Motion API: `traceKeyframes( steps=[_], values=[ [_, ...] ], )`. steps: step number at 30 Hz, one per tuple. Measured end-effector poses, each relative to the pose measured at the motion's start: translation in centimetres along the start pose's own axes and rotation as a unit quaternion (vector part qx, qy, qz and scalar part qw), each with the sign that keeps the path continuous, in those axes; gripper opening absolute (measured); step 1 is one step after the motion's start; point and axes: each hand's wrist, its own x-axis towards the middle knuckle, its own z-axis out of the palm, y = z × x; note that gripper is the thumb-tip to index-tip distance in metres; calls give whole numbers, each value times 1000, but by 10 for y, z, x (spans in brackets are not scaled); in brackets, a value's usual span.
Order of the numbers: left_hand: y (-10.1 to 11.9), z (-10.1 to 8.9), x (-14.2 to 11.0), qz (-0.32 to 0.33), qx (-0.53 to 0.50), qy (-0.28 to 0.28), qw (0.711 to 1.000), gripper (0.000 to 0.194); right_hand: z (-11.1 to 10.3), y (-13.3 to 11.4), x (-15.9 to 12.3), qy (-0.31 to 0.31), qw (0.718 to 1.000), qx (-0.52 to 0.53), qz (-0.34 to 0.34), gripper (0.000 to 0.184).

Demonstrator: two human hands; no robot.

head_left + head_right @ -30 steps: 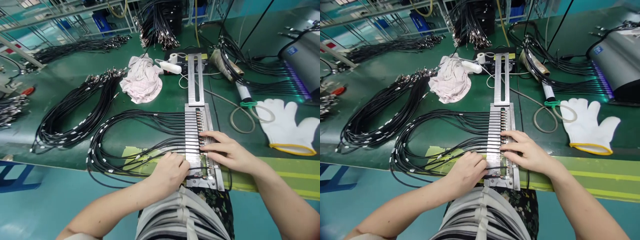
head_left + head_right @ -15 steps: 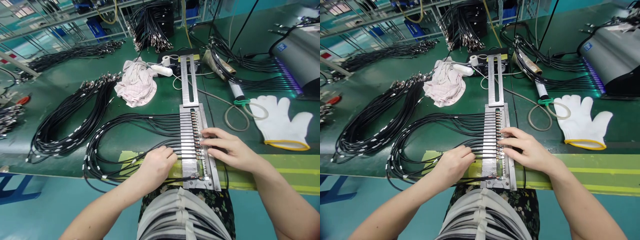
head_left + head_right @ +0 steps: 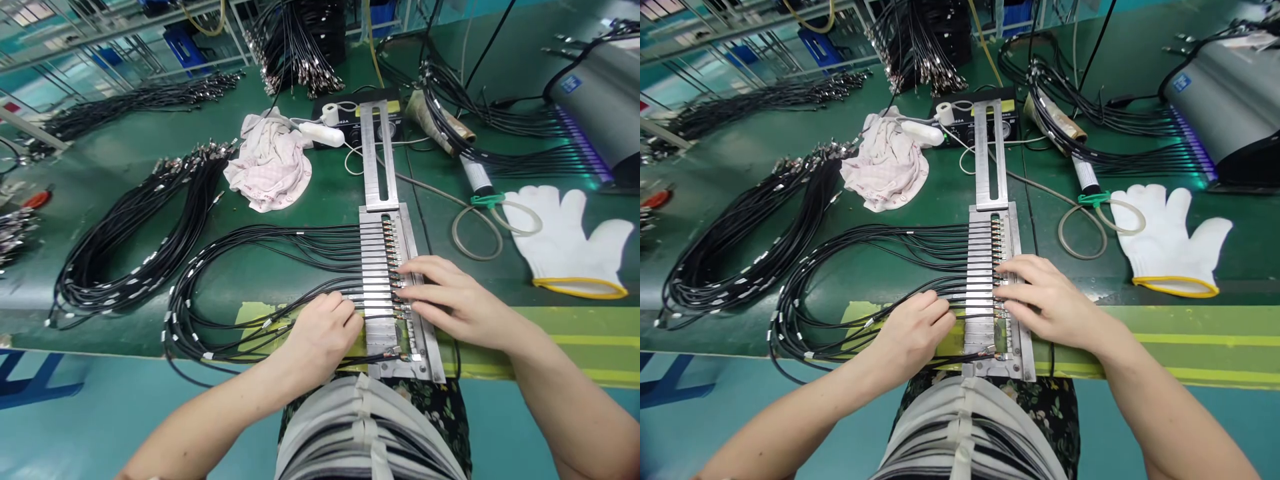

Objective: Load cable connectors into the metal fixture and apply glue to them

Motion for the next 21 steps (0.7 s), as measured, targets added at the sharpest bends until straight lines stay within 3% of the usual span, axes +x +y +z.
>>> traceKeyframes(
  steps=[7, 14, 21],
  values=[
    [0, 8, -3, -8, -5, 14, 1000, 18, 11, -17, 8, -87, 993, -39, -66, 20],
    [-1, 7, -3, 5, 4, 4, 1000, 17, 12, -13, 5, -74, 994, -34, -77, 23],
    [-3, 10, -9, 27, 9, 54, 998, 29, 16, -15, 4, -75, 992, -62, -76, 23]
  ],
)
